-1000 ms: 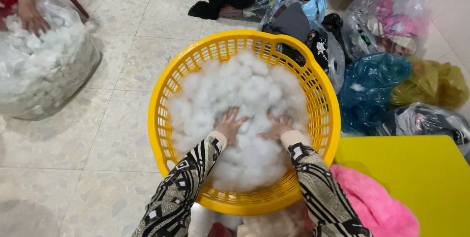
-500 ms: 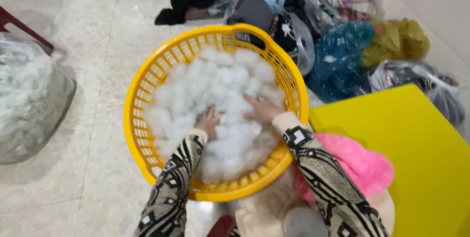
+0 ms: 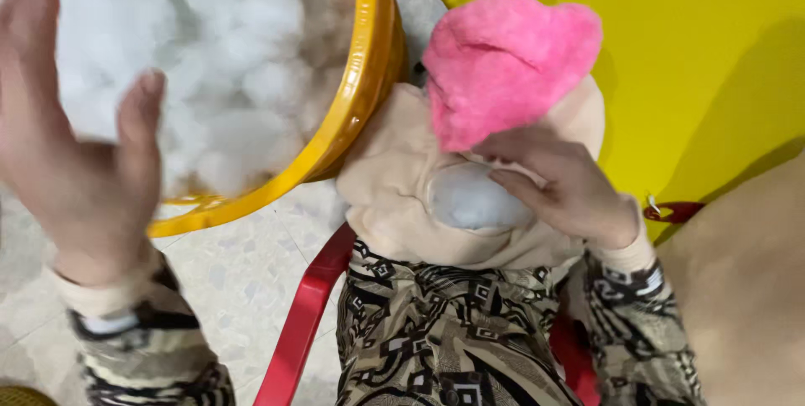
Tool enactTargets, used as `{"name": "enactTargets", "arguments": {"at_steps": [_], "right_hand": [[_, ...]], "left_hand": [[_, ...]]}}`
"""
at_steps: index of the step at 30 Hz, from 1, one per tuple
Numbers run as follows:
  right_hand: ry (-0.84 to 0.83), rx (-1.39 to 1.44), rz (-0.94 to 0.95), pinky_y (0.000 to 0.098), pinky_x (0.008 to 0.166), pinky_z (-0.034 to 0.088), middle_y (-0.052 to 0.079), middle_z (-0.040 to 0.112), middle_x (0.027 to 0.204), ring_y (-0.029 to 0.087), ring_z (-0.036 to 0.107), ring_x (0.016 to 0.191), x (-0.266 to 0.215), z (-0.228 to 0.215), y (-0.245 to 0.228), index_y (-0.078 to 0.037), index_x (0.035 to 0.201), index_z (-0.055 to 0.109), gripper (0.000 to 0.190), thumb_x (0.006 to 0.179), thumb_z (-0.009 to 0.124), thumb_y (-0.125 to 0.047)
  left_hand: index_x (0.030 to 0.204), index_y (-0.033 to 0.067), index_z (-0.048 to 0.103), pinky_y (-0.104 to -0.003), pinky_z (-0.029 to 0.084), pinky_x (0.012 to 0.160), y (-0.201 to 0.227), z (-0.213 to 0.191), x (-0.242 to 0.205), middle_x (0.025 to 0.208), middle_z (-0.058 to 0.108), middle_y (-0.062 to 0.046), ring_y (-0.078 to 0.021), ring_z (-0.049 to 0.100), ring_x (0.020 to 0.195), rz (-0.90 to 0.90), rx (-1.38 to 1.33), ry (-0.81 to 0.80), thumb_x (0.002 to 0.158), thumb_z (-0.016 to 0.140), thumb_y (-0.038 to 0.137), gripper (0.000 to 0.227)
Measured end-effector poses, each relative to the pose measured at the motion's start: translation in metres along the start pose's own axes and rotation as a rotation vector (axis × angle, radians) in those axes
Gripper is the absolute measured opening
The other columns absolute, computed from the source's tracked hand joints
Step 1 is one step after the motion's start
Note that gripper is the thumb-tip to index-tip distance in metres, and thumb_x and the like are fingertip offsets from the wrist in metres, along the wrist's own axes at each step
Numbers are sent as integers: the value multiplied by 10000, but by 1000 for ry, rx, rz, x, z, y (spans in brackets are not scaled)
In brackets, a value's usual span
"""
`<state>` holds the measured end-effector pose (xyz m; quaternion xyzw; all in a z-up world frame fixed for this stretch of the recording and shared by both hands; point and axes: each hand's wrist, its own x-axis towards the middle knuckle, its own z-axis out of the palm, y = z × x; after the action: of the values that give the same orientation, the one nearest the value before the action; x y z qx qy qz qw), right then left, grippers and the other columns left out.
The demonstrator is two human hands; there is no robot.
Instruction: The person repeatedly takes handfuls of white polyester fiberfill from a yellow basket and stuffs them into a beige plush toy with a pink hat. The hands press and adjust the filling inside the toy's opening to distribute it evenly.
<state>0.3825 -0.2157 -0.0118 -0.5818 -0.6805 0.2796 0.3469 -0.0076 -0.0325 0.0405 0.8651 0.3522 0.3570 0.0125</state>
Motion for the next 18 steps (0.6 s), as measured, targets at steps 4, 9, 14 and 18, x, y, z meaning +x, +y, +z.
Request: {"name": "enactTargets", "arguments": {"at_steps": [4,9,14,18], "right_hand": [[187,-159,158,321,793,607,103,701,1214,242,714,1003,-63,62,53,-63,1260,645,323,945,642,-134],[165,-931,108,418,836,564,132,618,1185,271,641,1073,-83,145,104,-29,1397,559,746,780,664,-434],[40,-805,201,358,888,569,115,727,1100,240,706,996,-85,163,144,-54,1112,698,243,886,677,-141],[329,-61,350,292,734,560,139,763,931,202,705,776,-102,136,156,6,1034,771,176,957,694,-131]], "left_hand": [[1491,140,459,-417,524,1065,102,107,-60,1417,494,-120,-320,598,1265,67,-433,212,835,784,80,735],[1625,124,189,-617,308,1259,149,234,-133,1642,280,-206,-421,280,1547,-34,-505,-135,705,838,606,1225],[1597,104,113,-786,19,1137,143,270,-184,1676,129,-240,-438,87,1559,-189,-358,-579,463,875,726,1501],[1614,73,45,-779,-41,1145,128,281,-201,1688,57,-240,-422,22,1572,-195,-340,-570,447,903,707,1582]]}}
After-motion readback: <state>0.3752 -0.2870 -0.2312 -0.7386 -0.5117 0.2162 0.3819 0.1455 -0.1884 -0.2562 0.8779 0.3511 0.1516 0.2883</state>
